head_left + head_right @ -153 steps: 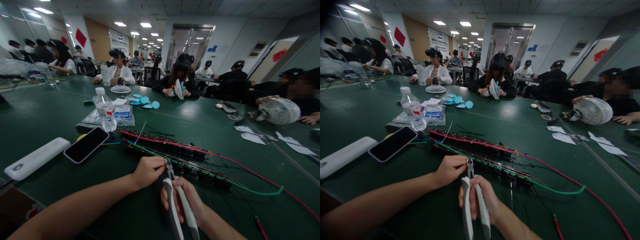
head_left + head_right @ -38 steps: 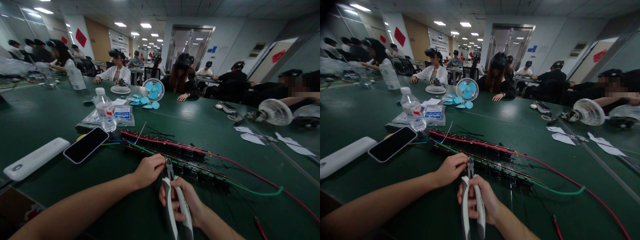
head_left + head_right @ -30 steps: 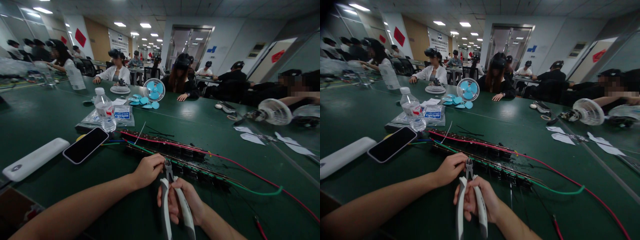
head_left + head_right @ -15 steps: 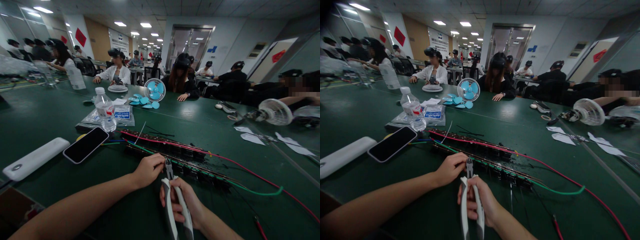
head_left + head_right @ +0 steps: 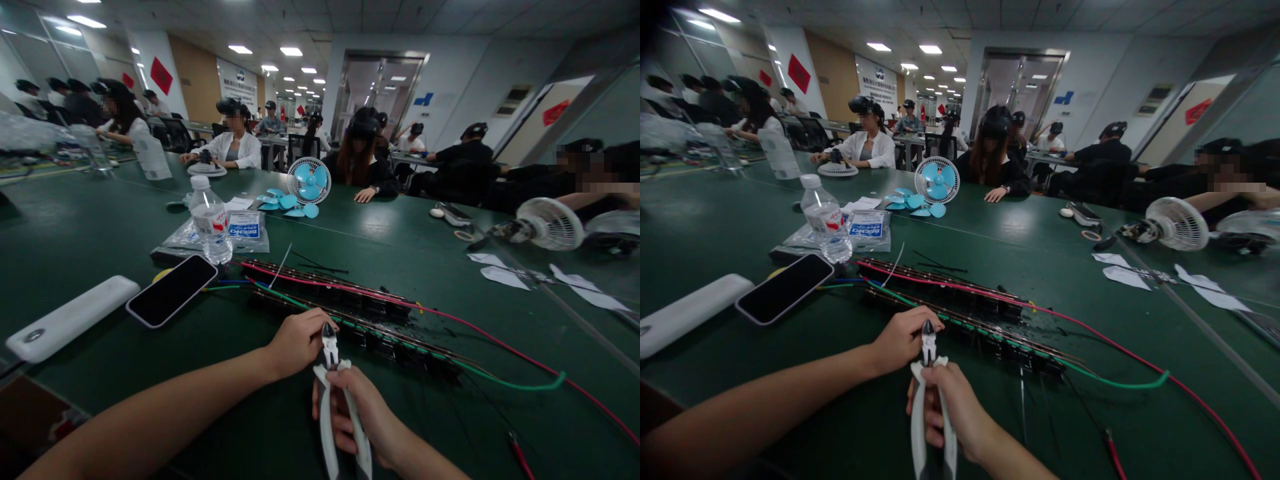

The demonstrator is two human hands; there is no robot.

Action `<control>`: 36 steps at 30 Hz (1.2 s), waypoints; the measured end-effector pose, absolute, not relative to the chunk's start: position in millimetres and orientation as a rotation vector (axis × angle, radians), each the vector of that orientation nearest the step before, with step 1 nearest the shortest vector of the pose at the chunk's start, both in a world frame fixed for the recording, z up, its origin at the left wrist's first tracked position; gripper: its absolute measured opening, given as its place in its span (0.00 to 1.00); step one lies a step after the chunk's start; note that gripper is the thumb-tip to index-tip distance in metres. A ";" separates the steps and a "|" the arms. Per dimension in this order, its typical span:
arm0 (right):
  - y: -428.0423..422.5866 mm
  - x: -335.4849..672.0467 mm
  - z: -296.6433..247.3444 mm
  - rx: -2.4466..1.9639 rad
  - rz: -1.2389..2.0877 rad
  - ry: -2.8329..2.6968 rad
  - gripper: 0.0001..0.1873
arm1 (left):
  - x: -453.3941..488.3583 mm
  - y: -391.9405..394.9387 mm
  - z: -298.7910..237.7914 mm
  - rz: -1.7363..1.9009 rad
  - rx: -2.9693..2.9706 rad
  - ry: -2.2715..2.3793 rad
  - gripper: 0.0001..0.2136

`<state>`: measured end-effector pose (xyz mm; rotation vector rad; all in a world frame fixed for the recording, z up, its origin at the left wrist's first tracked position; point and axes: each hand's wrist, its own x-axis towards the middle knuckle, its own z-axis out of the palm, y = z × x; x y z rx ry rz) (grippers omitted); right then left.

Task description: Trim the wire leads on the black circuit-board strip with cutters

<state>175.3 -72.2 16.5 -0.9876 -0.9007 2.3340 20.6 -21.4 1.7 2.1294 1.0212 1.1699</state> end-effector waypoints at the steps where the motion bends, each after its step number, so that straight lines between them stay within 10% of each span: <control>1: -70.1 176.5 14.8 -0.932 2.386 -0.882 0.18 | 20.8 -21.3 2.0 1.178 2.118 1.029 0.10; 36: -50.9 190.7 6.4 -0.579 2.681 -0.691 0.26 | 20.2 -21.2 2.7 1.304 2.061 1.024 0.09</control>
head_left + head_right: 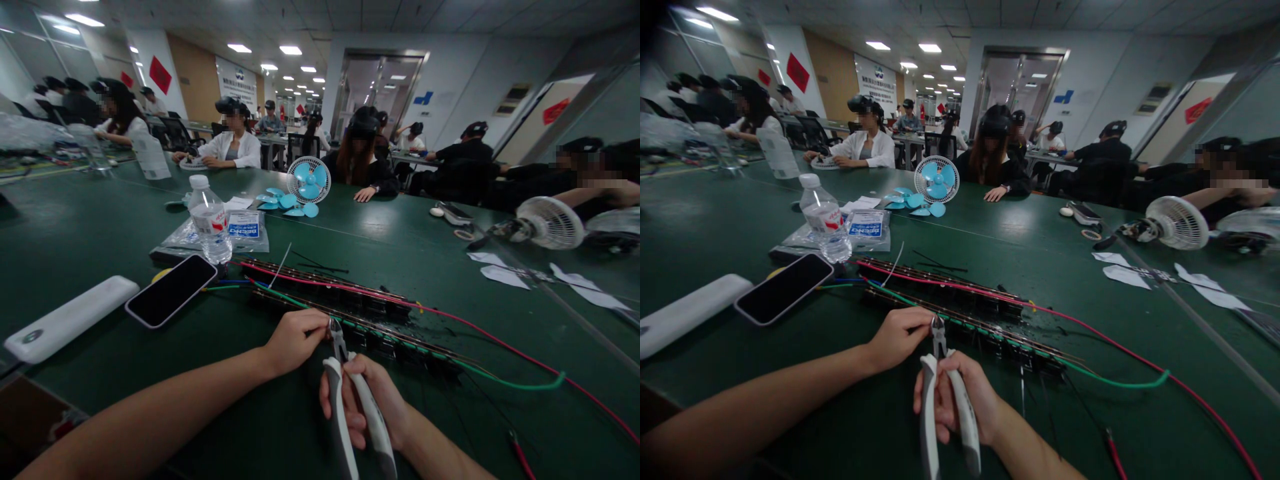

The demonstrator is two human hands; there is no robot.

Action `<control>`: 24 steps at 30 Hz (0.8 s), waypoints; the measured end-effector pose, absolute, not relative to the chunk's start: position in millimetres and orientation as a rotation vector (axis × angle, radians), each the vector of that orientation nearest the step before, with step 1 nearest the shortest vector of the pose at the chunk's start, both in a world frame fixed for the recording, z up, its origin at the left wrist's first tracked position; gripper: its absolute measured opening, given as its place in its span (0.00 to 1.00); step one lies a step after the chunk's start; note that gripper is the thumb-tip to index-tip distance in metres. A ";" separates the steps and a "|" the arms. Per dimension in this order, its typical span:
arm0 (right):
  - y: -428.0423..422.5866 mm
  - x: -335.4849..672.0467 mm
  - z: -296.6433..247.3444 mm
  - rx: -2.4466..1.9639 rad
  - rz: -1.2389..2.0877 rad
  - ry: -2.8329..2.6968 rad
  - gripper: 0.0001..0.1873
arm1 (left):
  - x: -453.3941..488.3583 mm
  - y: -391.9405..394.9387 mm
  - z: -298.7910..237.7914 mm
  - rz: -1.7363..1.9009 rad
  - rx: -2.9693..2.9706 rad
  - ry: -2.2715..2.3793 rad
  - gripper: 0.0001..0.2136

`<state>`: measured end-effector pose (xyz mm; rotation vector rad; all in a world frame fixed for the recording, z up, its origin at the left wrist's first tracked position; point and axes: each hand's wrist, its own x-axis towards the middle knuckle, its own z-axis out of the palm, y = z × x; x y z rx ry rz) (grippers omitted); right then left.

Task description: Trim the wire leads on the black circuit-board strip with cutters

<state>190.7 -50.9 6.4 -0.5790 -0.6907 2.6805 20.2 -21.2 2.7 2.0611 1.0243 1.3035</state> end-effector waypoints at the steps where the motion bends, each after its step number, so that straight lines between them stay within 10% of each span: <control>1: -50.7 190.9 5.4 -0.577 2.677 -0.694 0.26 | 20.4 -21.2 2.4 1.308 2.062 1.026 0.09; 24: -48.8 190.6 6.8 -0.507 2.741 -0.668 0.25 | 21.0 -20.6 1.7 1.331 2.100 1.042 0.08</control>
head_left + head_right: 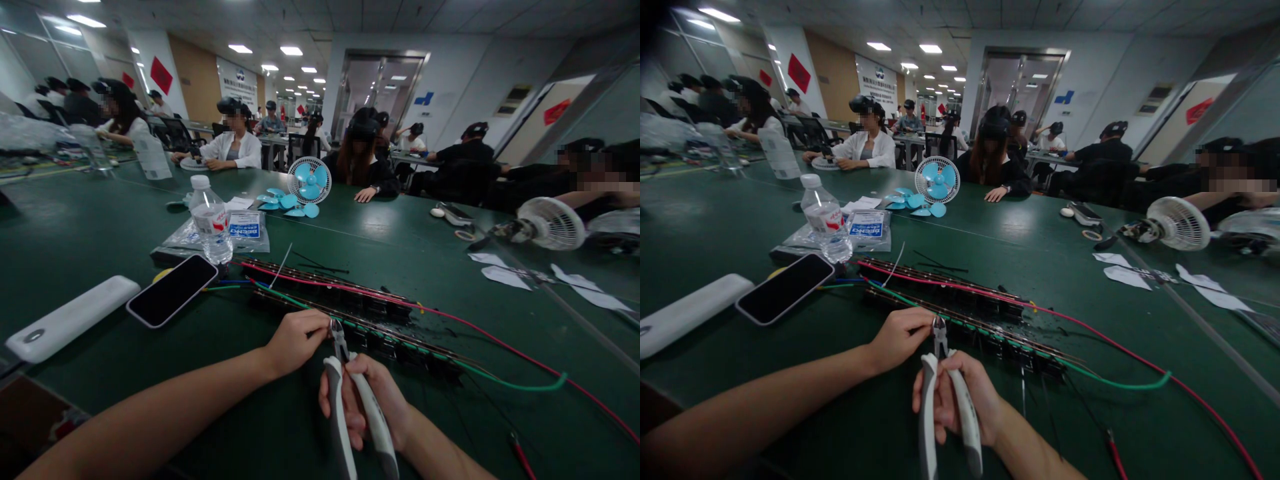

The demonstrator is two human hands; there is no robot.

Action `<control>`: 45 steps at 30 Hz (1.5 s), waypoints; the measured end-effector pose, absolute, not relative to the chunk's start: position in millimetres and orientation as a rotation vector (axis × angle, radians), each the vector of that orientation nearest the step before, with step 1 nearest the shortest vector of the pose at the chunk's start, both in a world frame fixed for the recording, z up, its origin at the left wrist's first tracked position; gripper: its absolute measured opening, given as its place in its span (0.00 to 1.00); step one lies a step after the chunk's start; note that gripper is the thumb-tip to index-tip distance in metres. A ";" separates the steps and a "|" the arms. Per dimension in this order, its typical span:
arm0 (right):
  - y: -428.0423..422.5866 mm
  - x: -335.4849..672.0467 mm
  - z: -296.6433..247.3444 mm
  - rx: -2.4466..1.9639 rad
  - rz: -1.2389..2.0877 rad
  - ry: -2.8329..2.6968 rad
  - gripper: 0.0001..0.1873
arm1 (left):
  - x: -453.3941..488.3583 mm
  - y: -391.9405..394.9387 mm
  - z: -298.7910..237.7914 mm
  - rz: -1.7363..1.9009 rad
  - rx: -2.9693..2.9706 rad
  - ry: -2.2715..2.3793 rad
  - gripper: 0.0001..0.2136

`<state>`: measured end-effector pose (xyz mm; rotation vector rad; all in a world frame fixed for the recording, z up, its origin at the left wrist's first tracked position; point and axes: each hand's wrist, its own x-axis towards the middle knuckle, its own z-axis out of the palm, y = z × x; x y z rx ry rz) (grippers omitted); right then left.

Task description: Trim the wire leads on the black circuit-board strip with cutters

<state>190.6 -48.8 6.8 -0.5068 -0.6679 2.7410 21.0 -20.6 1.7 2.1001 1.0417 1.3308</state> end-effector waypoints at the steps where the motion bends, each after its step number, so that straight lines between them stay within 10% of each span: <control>1: -48.7 190.4 7.2 -0.506 2.745 -0.673 0.26 | 20.9 -20.6 1.9 1.318 2.103 1.045 0.08; 45: -48.2 192.7 3.7 -0.530 2.741 -0.589 0.24 | 20.8 -21.9 2.1 1.311 2.189 1.037 0.09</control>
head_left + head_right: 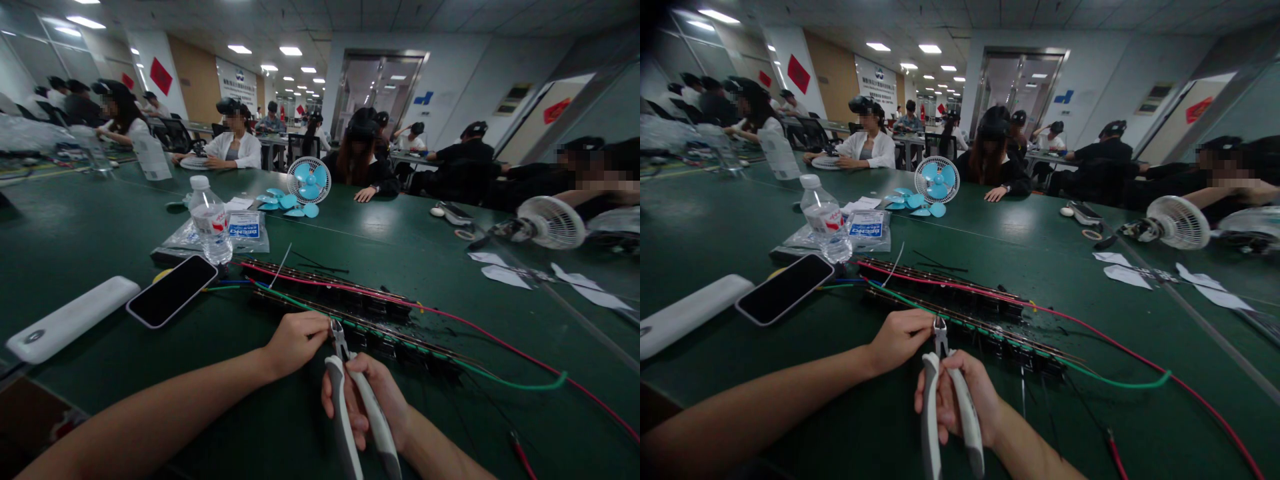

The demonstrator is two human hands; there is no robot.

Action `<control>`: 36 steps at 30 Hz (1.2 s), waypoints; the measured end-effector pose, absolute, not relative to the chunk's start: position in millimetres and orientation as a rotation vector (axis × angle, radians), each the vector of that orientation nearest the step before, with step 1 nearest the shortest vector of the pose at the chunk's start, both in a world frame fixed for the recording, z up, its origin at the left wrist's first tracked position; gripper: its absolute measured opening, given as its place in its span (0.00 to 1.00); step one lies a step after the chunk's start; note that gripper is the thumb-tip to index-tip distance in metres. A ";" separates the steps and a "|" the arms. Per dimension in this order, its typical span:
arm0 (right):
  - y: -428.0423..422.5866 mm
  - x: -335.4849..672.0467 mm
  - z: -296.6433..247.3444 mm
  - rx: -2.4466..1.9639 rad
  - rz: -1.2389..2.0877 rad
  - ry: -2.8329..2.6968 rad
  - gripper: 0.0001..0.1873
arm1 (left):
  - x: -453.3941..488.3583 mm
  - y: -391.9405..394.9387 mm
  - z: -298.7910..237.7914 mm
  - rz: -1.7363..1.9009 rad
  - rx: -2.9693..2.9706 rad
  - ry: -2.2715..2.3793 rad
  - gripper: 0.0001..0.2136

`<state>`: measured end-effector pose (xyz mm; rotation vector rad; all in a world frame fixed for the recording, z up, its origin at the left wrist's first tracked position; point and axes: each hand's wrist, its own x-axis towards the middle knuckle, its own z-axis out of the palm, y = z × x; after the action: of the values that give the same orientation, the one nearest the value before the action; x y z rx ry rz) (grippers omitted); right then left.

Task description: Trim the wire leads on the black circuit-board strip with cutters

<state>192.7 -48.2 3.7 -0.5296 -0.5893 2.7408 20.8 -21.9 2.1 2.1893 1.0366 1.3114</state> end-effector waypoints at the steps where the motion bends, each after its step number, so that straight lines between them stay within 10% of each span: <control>1: -48.3 192.5 3.6 -0.525 2.744 -0.590 0.25 | 20.9 -22.2 2.3 1.313 2.188 1.037 0.09; 36: -48.9 193.4 1.6 -0.589 2.727 -0.579 0.25 | 20.1 -23.1 2.3 1.312 2.168 1.020 0.09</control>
<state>193.4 -48.9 1.6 -0.5891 -0.5791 2.7274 20.1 -23.1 2.3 2.1677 1.0199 1.3117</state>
